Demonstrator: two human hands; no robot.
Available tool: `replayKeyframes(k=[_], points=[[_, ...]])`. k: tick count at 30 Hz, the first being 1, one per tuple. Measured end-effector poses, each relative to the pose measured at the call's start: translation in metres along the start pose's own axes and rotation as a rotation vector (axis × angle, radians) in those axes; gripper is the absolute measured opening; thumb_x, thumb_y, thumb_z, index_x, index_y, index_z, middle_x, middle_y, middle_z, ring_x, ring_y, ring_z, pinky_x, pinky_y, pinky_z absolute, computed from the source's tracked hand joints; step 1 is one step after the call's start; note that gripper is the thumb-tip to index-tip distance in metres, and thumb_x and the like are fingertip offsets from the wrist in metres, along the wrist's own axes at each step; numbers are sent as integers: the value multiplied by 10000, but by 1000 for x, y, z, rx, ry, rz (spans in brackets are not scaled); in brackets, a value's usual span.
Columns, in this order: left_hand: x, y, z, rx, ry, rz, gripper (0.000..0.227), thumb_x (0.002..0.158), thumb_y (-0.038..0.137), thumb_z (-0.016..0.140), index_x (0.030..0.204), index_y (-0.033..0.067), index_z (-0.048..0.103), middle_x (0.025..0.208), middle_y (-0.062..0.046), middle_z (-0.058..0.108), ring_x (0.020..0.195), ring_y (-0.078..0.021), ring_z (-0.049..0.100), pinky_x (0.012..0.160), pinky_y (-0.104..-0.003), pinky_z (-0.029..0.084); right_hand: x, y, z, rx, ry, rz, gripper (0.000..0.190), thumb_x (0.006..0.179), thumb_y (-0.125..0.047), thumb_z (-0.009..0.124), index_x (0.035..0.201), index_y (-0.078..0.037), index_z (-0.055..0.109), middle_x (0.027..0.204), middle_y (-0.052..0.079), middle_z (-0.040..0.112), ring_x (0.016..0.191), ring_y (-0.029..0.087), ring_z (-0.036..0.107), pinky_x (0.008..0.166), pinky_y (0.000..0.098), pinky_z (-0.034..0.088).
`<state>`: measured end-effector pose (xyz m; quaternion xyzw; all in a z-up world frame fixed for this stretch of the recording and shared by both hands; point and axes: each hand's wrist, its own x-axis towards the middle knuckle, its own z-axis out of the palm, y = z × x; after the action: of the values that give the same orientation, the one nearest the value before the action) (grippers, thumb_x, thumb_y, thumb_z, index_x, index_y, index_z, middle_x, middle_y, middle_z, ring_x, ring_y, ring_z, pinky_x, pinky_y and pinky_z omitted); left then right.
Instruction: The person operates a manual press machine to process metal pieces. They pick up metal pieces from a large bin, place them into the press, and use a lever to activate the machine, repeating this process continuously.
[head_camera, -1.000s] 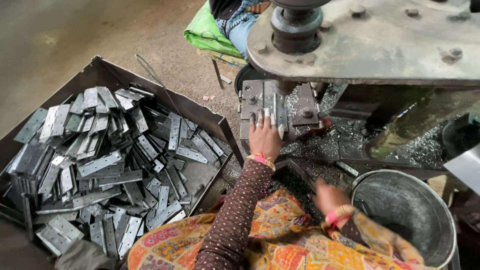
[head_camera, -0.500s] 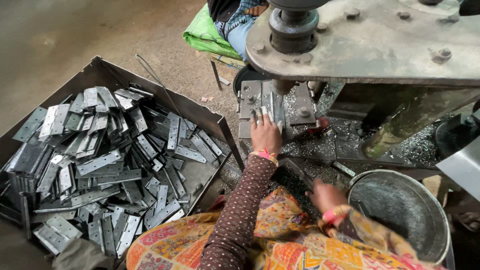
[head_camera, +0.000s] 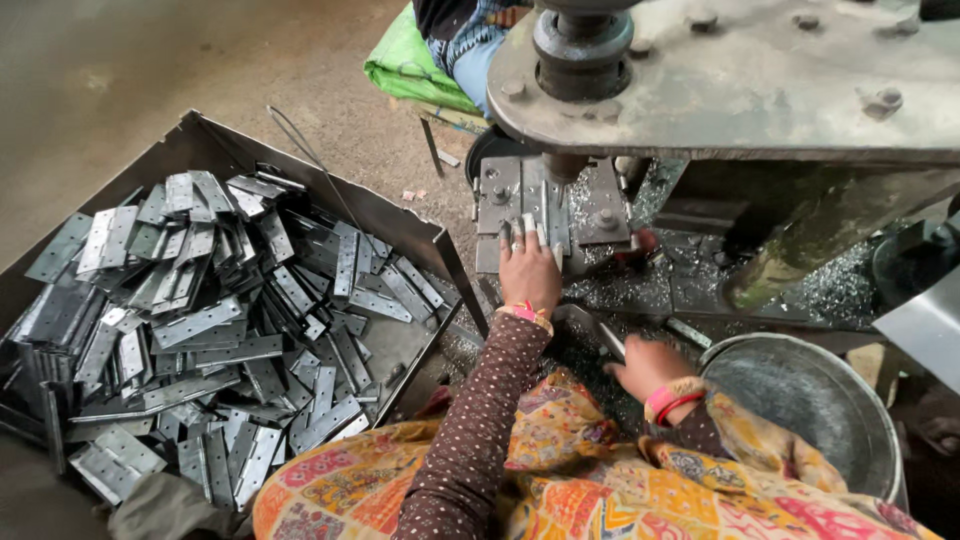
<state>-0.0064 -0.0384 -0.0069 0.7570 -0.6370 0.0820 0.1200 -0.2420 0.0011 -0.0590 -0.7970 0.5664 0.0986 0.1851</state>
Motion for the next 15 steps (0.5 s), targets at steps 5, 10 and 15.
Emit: replayKeyframes(k=[5,10,15], points=[[6,2,-17,102,2,18,311,865,238,555,1039,95,770,1518,-210,504,1454,-390,435,1175,-516,210,-16,20,67,83,63,53,466,935,-532,659,1028,-79,607,823,231,737,802,434,725,729,550,553],[-10,-6,-9,-39,51,33,414,998,305,528,1213,5,714,1427,-204,561,1365,-349,500,1238,-520,191,-10,17,59,56,75,16,506,862,-547,702,1032,-80,606,792,223,732,778,432,721,715,538,562],[11,1,1,-26,-103,16,334,985,232,492,1194,129,732,1455,-183,537,1386,-318,490,1239,-524,196,7,10,7,17,5,-49,532,806,-557,754,949,-53,661,795,191,721,754,403,728,684,505,571]])
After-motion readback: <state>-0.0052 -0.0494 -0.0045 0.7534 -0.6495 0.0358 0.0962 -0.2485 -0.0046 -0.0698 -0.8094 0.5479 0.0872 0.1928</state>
